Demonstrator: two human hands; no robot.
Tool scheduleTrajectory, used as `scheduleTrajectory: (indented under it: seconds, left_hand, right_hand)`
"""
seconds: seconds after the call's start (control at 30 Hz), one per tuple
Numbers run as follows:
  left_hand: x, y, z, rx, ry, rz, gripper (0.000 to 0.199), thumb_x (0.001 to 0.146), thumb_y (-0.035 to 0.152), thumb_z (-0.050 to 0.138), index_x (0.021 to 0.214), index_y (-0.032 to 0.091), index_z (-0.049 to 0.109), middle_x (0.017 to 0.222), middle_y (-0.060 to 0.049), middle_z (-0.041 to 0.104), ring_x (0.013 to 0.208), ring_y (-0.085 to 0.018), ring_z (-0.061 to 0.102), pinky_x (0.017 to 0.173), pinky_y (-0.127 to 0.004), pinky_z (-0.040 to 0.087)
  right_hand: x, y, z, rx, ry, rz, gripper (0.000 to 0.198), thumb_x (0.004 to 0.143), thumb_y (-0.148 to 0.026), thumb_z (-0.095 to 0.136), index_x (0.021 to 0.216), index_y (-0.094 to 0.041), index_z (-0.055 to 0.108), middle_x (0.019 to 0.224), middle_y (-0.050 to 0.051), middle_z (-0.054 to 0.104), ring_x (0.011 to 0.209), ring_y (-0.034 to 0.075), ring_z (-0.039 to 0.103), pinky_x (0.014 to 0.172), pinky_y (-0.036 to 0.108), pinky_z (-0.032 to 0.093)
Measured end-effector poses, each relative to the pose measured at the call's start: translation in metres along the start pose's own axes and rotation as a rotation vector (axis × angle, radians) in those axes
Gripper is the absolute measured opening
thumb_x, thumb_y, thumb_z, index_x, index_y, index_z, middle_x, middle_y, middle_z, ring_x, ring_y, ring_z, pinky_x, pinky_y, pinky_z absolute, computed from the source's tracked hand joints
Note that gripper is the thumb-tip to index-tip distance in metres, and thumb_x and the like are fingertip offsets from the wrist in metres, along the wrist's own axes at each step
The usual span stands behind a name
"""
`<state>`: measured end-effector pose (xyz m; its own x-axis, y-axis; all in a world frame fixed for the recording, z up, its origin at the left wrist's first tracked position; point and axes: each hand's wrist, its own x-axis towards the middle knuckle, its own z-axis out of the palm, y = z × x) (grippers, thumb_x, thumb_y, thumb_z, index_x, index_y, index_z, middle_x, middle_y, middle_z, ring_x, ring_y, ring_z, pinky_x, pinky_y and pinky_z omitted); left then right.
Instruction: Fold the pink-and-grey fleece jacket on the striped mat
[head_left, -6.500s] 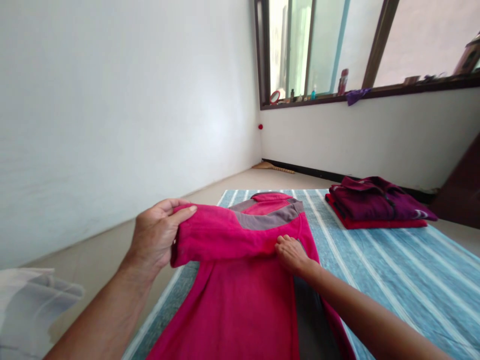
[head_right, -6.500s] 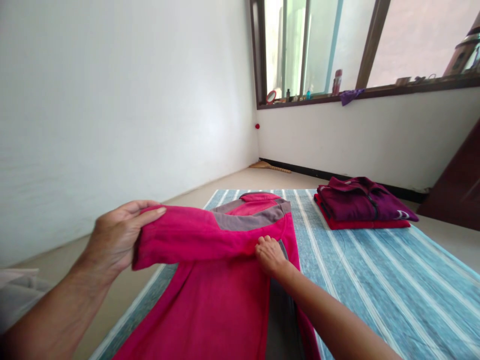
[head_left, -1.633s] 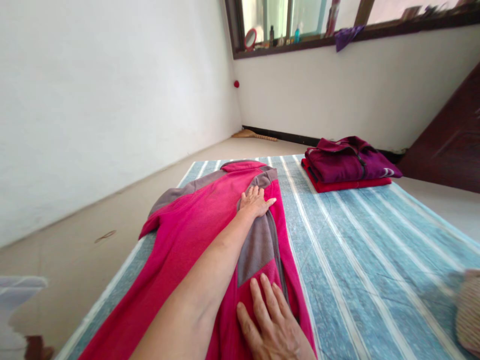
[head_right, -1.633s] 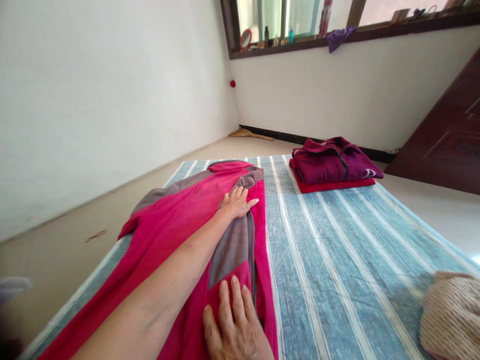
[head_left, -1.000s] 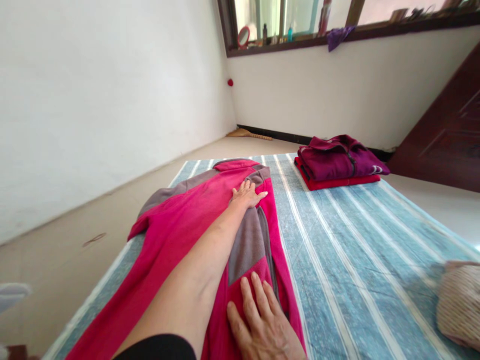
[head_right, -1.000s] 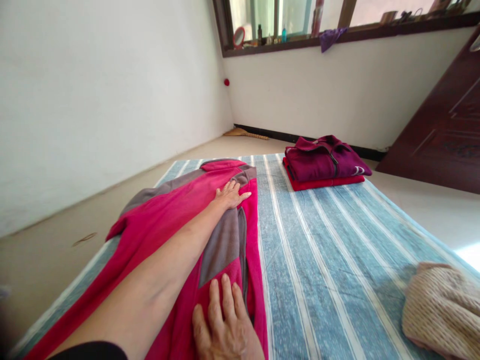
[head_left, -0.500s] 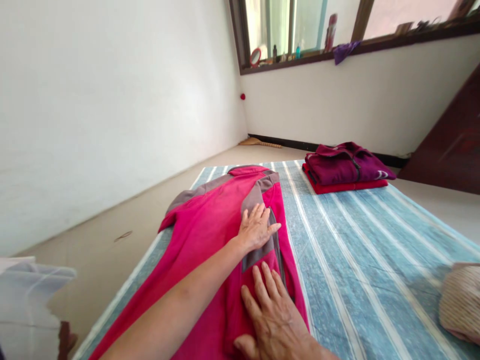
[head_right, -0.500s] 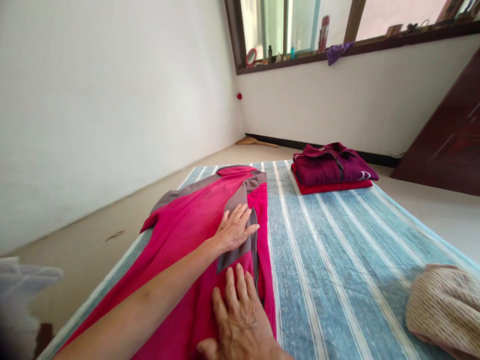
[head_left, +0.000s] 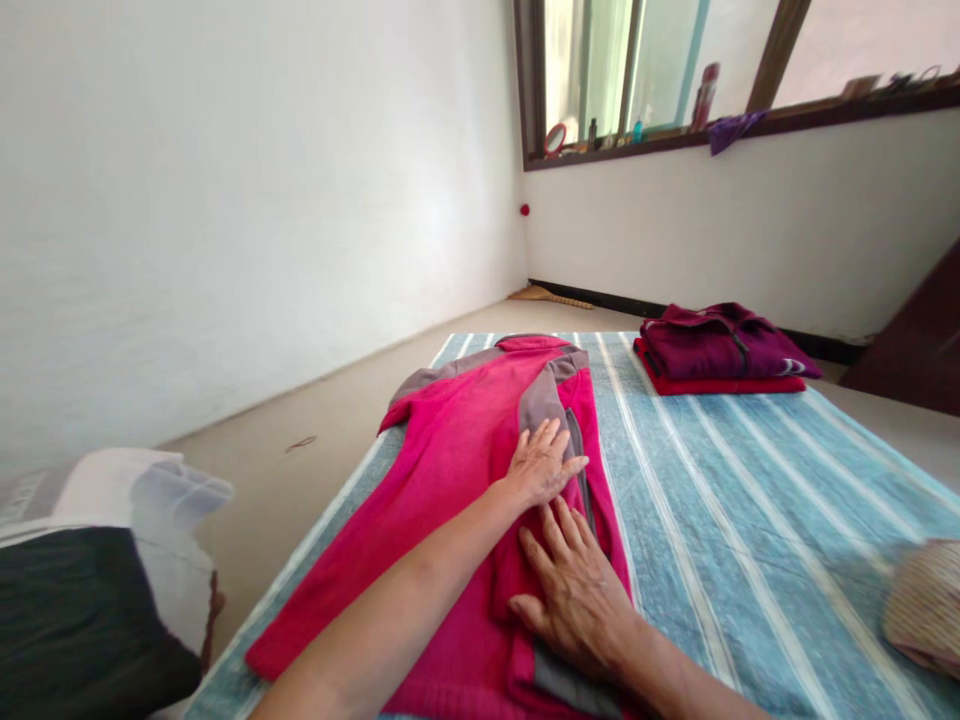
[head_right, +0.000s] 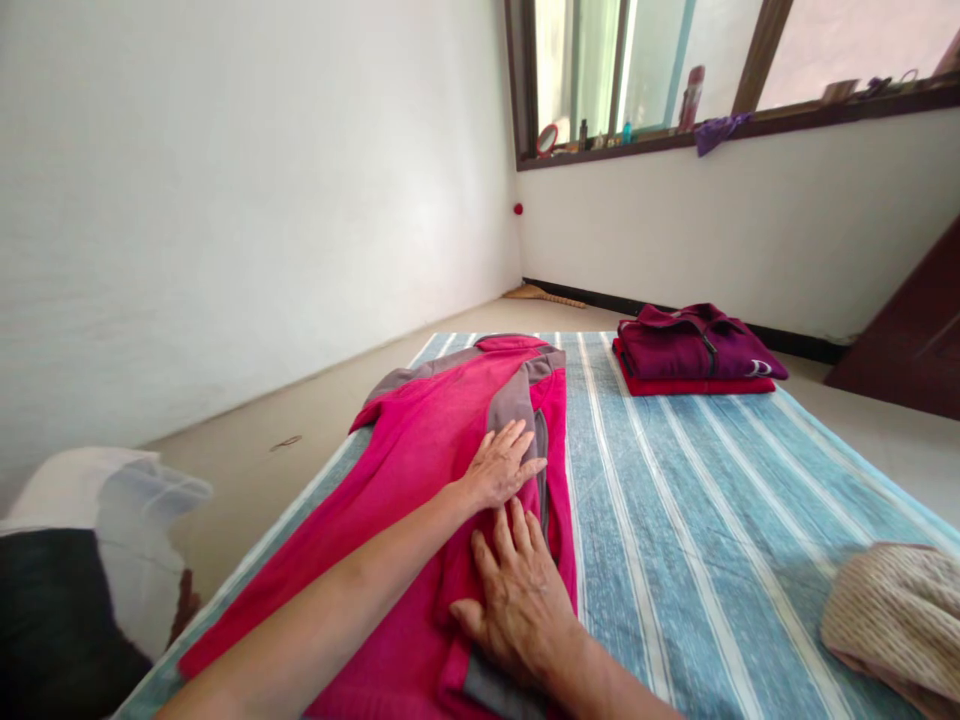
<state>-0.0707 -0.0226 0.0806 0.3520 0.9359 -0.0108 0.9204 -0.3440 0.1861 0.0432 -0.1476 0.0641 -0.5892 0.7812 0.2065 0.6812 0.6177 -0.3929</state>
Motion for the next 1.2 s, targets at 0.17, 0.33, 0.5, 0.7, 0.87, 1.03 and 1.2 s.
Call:
scheduleTrajectory:
  seconds: [0.17, 0.33, 0.5, 0.7, 0.87, 1.03, 1.2]
  left_hand:
    - [-0.015, -0.006, 0.009, -0.096, -0.091, -0.017, 0.068, 0.093, 0.061, 0.021, 0.144, 0.016, 0.03, 0.155, -0.011, 0.02, 0.143, -0.025, 0.013, 0.113, -0.051, 0.015]
    - [-0.017, -0.006, 0.003, -0.139, 0.005, -0.025, 0.057, 0.094, 0.052, 0.032, 0.138, 0.016, 0.039, 0.15, -0.011, 0.032, 0.14, -0.021, 0.024, 0.113, -0.041, 0.023]
    - [-0.054, -0.017, -0.007, -0.174, 0.165, -0.213, 0.044, 0.089, 0.033, 0.049, 0.127, 0.012, 0.049, 0.133, -0.015, 0.052, 0.127, -0.024, 0.044, 0.108, -0.035, 0.03]
    - [-0.106, -0.029, -0.016, -0.331, 0.173, -0.466, 0.026, 0.084, 0.027, 0.055, 0.105, 0.012, 0.057, 0.085, -0.01, 0.068, 0.08, -0.021, 0.066, 0.072, -0.03, 0.051]
    - [-0.12, -0.015, -0.025, -0.833, 0.069, -0.685, 0.026, 0.082, 0.028, 0.054, 0.105, 0.014, 0.051, 0.074, -0.003, 0.062, 0.065, -0.017, 0.064, 0.044, -0.022, 0.043]
    - [-0.119, -0.007, -0.029, -1.087, 0.064, -0.75, 0.016, 0.076, 0.024, 0.06, 0.089, 0.017, 0.053, 0.065, 0.002, 0.058, 0.054, -0.012, 0.057, 0.041, -0.018, 0.033]
    - [-0.122, -0.008, -0.024, -1.068, -0.03, -0.693, 0.017, 0.073, 0.031, 0.061, 0.072, 0.019, 0.049, 0.052, 0.005, 0.053, 0.042, -0.01, 0.05, 0.037, -0.02, 0.018]
  right_hand:
    - [0.001, 0.001, 0.001, -0.05, 0.018, -0.043, 0.066, 0.084, -0.057, 0.055, 0.135, -0.015, 0.049, 0.147, 0.018, 0.034, 0.139, 0.037, 0.018, 0.111, 0.054, 0.021]
    - [-0.005, 0.002, -0.004, -0.067, 0.068, -0.081, 0.057, 0.084, -0.05, 0.059, 0.13, -0.016, 0.053, 0.145, 0.018, 0.036, 0.137, 0.037, 0.024, 0.108, 0.054, 0.028]
    - [-0.017, 0.022, -0.011, -0.037, 0.252, -0.145, 0.032, 0.088, -0.03, 0.055, 0.114, -0.014, 0.06, 0.128, 0.017, 0.054, 0.125, 0.031, 0.045, 0.102, 0.049, 0.04]
    - [-0.012, 0.049, -0.016, -0.032, 0.438, -0.161, 0.021, 0.09, -0.023, 0.049, 0.103, -0.015, 0.063, 0.116, 0.015, 0.062, 0.112, 0.027, 0.056, 0.094, 0.045, 0.048]
    - [0.0, 0.051, -0.018, -0.034, 0.426, -0.173, 0.021, 0.091, -0.023, 0.047, 0.103, -0.015, 0.062, 0.116, 0.015, 0.061, 0.113, 0.026, 0.055, 0.095, 0.045, 0.047]
    - [0.006, 0.051, -0.016, -0.027, 0.381, -0.189, 0.021, 0.092, -0.022, 0.045, 0.104, -0.016, 0.061, 0.117, 0.014, 0.061, 0.115, 0.025, 0.053, 0.096, 0.044, 0.046]
    - [0.01, 0.05, -0.012, -0.06, 0.317, -0.162, 0.025, 0.088, -0.025, 0.051, 0.109, -0.015, 0.06, 0.124, 0.016, 0.057, 0.12, 0.028, 0.05, 0.099, 0.048, 0.042]
